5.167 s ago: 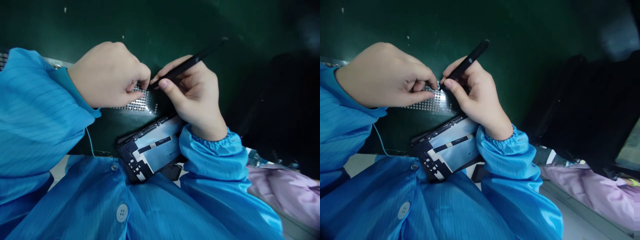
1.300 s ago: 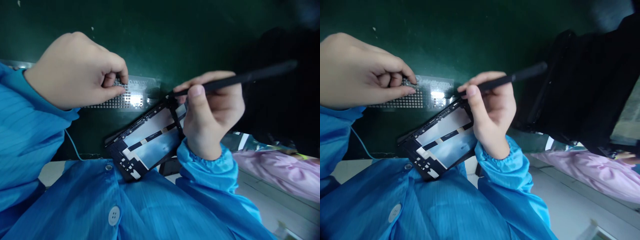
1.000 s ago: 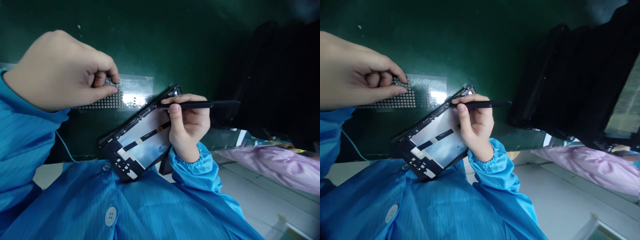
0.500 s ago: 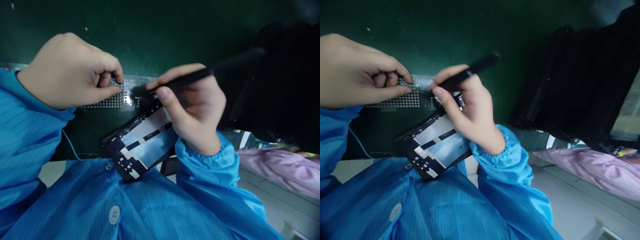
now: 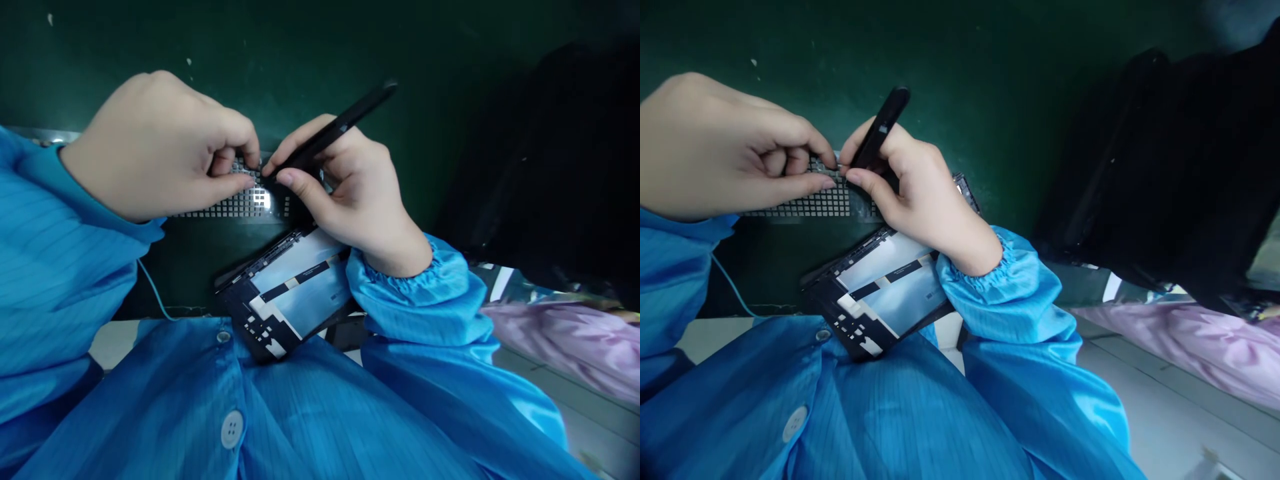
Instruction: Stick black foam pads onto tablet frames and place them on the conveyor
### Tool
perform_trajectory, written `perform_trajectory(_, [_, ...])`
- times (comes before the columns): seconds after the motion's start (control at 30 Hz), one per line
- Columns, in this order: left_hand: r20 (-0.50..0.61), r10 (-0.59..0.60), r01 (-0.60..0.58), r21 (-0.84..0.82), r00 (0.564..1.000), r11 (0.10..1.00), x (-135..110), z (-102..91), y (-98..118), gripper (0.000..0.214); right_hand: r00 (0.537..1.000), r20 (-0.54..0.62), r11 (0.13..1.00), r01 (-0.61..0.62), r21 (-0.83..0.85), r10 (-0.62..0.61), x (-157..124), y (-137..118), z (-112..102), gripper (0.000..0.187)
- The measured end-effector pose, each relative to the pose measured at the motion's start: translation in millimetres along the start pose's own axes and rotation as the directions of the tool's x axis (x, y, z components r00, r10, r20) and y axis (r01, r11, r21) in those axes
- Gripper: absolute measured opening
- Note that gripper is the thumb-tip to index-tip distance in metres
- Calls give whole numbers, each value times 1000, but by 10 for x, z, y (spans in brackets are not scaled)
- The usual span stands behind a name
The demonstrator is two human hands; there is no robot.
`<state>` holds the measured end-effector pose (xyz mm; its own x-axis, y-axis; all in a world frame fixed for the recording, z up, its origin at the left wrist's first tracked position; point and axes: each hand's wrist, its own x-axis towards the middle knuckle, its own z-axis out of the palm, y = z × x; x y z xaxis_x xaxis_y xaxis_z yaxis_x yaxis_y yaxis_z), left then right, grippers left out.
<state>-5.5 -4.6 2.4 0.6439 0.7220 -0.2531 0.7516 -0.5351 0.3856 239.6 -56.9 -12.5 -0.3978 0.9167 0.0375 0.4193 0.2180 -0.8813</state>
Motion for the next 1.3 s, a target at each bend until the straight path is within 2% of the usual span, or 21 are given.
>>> perform_trajectory(0.1, [-63,70,-74,-59,996,996,-15,1,-67,53,995,-13,970,-92,225,97,27,33,-52,37])
perform_trajectory(0.17, [-142,115,-129,-94,983,987,-75,-2,-38,48,980,-122,917,-99,387,157,-115,8,-122,42])
perform_trajectory(0.23, [-197,105,-119,-63,975,991,-198,20,91,60,932,-295,892,-62,448,212,-441,-60,-212,33])
perform_trajectory(0.3, [-202,69,-71,-5,977,997,-375,95,304,74,852,-439,897,-79,434,287,-906,-152,-288,20])
perform_trajectory(0.37, [-148,42,-40,16,988,999,-559,224,543,79,789,-478,892,-188,411,387,-1401,-225,-318,13])
perform_trajectory(0.43, [-75,25,-24,22,997,999,-695,377,739,81,748,-476,876,-302,377,463,-1806,-241,-293,12])
perform_trajectory(0.47, [-47,29,-28,27,998,999,-735,447,807,83,736,-487,877,-326,353,470,-1951,-221,-265,12])
perform_trajectory(0.53, [-32,61,-59,45,998,997,-762,548,880,88,718,-565,912,-287,293,407,-2116,-140,-196,10])
perform_trajectory(0.6, [-31,95,-93,67,995,993,-742,587,890,91,699,-646,952,-212,222,307,-2153,-37,-136,8])
perform_trajectory(0.67, [-26,104,-102,79,994,992,-711,579,879,91,694,-678,971,-169,171,241,-2127,48,-103,7])
perform_trajectory(0.93, [-19,-70,65,-181,997,981,-673,552,869,87,739,-641,978,-144,152,208,-2093,128,-114,13])
perform_trajectory(1.03, [-6,-82,80,-182,997,980,-681,563,868,86,746,-638,981,-139,133,192,-2082,116,-102,15])
perform_trajectory(1.17, [-12,-77,74,-176,997,982,-689,555,863,92,791,-600,988,-154,-6,120,-2063,96,-109,23])
perform_trajectory(1.2, [-19,-65,61,-163,998,985,-687,553,858,95,779,-617,988,-152,-17,109,-2072,88,-127,24])
perform_trajectory(1.23, [-26,-46,42,-143,999,989,-685,553,851,97,740,-664,989,-146,-7,105,-2091,76,-151,22])
perform_trajectory(1.3, [-48,10,-15,-114,999,993,-679,571,837,103,616,-779,990,-132,48,120,-2161,15,-197,20])
